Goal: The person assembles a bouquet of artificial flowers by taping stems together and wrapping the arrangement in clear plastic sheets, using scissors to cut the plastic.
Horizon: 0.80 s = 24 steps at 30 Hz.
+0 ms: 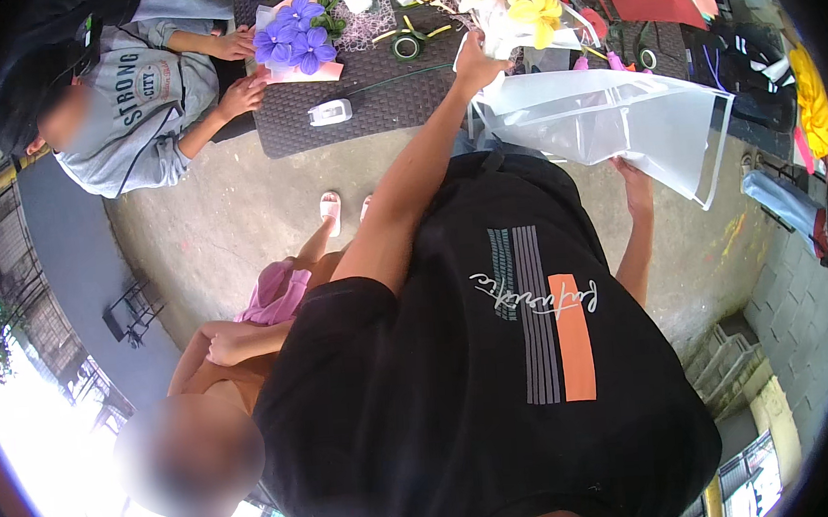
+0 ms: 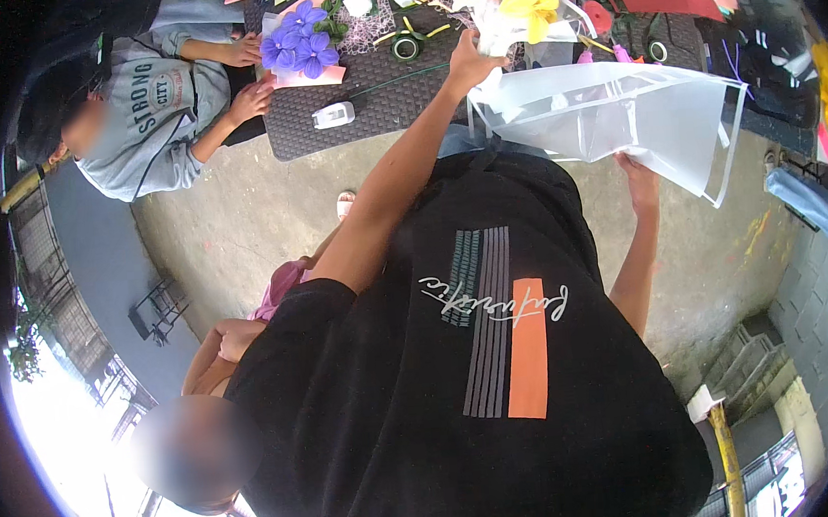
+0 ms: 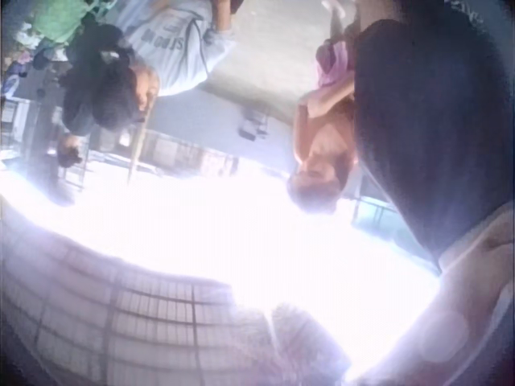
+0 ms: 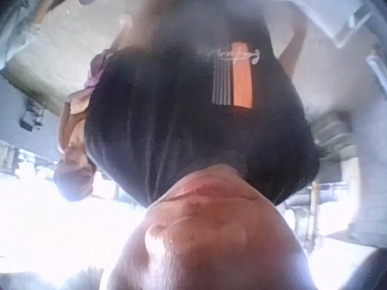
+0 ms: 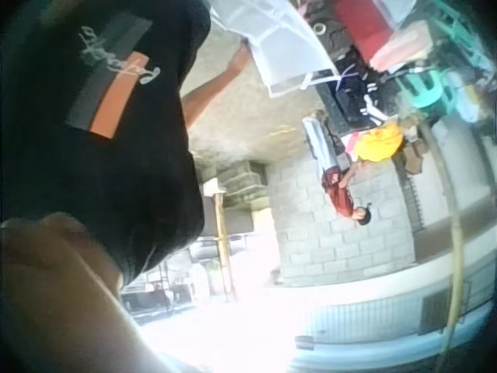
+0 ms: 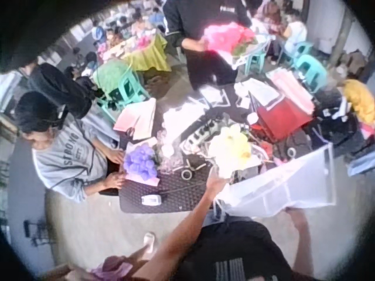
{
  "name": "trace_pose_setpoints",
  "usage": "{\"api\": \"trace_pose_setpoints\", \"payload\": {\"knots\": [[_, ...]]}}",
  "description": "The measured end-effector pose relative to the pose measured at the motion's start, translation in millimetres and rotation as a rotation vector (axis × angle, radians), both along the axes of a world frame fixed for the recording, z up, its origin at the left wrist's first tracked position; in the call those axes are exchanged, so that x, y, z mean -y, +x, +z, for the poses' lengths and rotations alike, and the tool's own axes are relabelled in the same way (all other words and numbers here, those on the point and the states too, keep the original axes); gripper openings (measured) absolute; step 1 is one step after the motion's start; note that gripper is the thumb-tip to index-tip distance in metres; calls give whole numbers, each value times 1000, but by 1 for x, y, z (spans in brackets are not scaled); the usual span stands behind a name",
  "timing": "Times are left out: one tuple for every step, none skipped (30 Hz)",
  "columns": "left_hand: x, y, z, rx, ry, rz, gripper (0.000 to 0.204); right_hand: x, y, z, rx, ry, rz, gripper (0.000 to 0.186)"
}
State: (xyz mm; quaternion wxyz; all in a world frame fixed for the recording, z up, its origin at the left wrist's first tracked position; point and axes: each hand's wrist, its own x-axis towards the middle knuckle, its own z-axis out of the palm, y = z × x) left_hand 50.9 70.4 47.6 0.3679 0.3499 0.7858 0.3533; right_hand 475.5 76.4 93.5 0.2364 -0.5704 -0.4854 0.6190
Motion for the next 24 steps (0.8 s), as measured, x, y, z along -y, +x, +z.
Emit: {"api": "trace_pose_setpoints", "payload": {"knots": [[-7, 2, 2, -27, -26, -23, 87, -1, 1, 6, 15, 17, -4, 43], [-12, 4, 5, -55, -50, -53, 87, 1, -1, 18, 52, 47, -3, 43], [-12, 4, 4, -84, -61, -69, 89, 0, -9, 31, 85, 75, 9, 44], [-13, 3, 2, -112, -72, -84, 91, -2, -16, 44, 118, 102, 23, 45], [-15, 2, 2, -141, -81, -99, 93, -3, -19, 51, 105, 116, 22, 45], [-15, 2, 1, -175, -96, -100, 91, -5, -22, 59, 90, 129, 23, 45], [-15, 4, 1, -210, -112, -99, 90, -7, -26, 66, 76, 141, 26, 45], [-16, 6, 1, -244, -127, -106, 88, -7, -30, 80, 105, 127, 40, 46], [-18, 10, 11, -246, -179, -135, 87, -8, -34, 96, 137, 112, 50, 46], [-21, 15, 20, -247, -232, -163, 86, -10, -37, 108, 168, 97, 61, 47], [-21, 17, 26, -250, -286, -183, 85, -13, -37, 117, 167, 88, 70, 48], [-22, 19, 24, -292, -304, -200, 84, -16, -37, 124, 166, 78, 79, 49], [-22, 21, 24, -334, -322, -219, 83, -18, -37, 131, 165, 69, 88, 49], [-24, 22, 24, -376, -338, -240, 82, -19, -38, 138, 124, 83, 84, 50], [-25, 24, 24, -385, -350, -247, 81, -20, -40, 146, 83, 97, 79, 50], [-27, 25, 24, -394, -362, -256, 80, -20, -43, 154, 42, 112, 72, 51], [-27, 28, 23, -402, -374, -264, 79, -22, -44, 160, -6, 138, 78, 50], [-25, 30, 21, -453, -377, -270, 83, -24, -45, 165, -54, 164, 83, 49], [-22, 30, 20, -505, -378, -279, 87, -24, -46, 167, -102, 190, 86, 49], [-20, 33, 20, -551, -372, -292, 91, -23, -46, 168, -147, 188, 85, 48], [-19, 38, 38, -531, -313, -247, 85, -22, -43, 169, -179, 193, 59, 48], [-16, 32, 54, -399, -382, -242, 80, -26, -43, 172, -215, 202, 60, 47], [-6, 29, 59, -545, -261, -251, 73, -28, -45, 169, -296, 224, 33, 44], [0, 24, 64, -556, -115, -282, 75, -28, -42, 169, -339, 198, 14, 42]]}}
